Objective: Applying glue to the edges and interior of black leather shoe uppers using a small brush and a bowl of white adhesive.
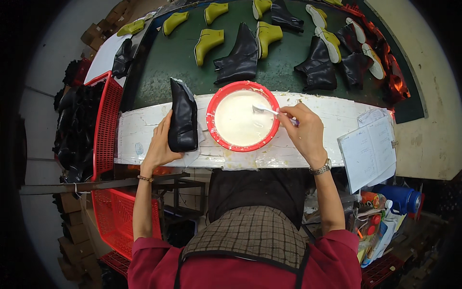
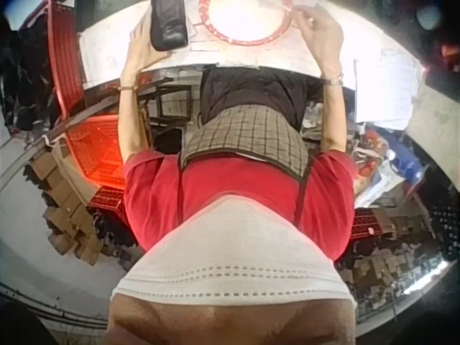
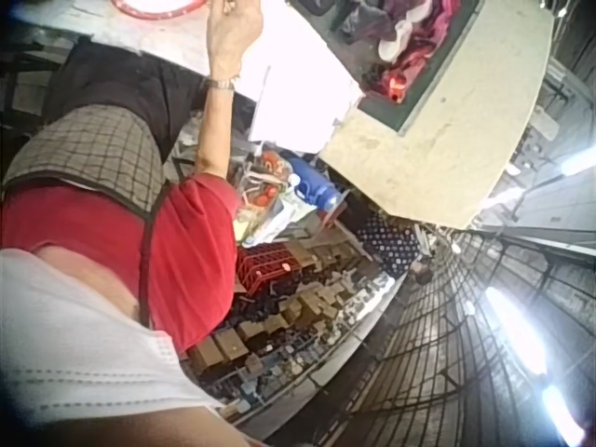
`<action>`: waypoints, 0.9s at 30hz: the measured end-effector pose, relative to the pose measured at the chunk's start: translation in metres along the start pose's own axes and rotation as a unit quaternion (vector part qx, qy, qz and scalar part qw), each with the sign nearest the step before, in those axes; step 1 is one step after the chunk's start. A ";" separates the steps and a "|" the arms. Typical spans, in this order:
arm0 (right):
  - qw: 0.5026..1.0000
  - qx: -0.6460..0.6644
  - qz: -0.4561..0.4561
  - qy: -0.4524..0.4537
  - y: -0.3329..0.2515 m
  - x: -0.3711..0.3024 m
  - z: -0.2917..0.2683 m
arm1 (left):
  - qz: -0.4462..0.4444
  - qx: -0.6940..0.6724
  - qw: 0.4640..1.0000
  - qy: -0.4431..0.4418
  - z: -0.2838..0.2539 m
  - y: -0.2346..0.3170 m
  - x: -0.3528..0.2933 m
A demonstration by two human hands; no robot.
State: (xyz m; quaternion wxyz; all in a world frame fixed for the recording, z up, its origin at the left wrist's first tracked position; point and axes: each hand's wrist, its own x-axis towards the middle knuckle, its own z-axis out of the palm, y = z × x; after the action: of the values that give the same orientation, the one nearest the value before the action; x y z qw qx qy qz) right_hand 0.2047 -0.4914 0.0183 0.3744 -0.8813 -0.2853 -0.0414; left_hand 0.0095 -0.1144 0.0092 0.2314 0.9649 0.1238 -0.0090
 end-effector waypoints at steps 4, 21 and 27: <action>1.000 0.012 0.014 -0.011 0.016 -0.007 0.005 | 0.045 -0.021 0.993 0.107 0.007 -0.009 -0.001; 0.981 0.156 -0.087 0.075 -0.033 0.025 -0.008 | 0.230 -0.147 0.949 0.157 -0.005 0.099 -0.030; 0.965 0.190 -0.160 0.088 -0.039 0.033 -0.015 | 0.238 -0.149 0.938 0.204 -0.006 0.097 -0.017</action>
State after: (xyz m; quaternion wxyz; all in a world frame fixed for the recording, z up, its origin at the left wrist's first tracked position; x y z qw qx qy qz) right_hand 0.2137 -0.4644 0.0637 0.5473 -0.7295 -0.3912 -0.1231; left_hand 0.0165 -0.1987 0.0590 0.3380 0.9016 -0.0648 0.2621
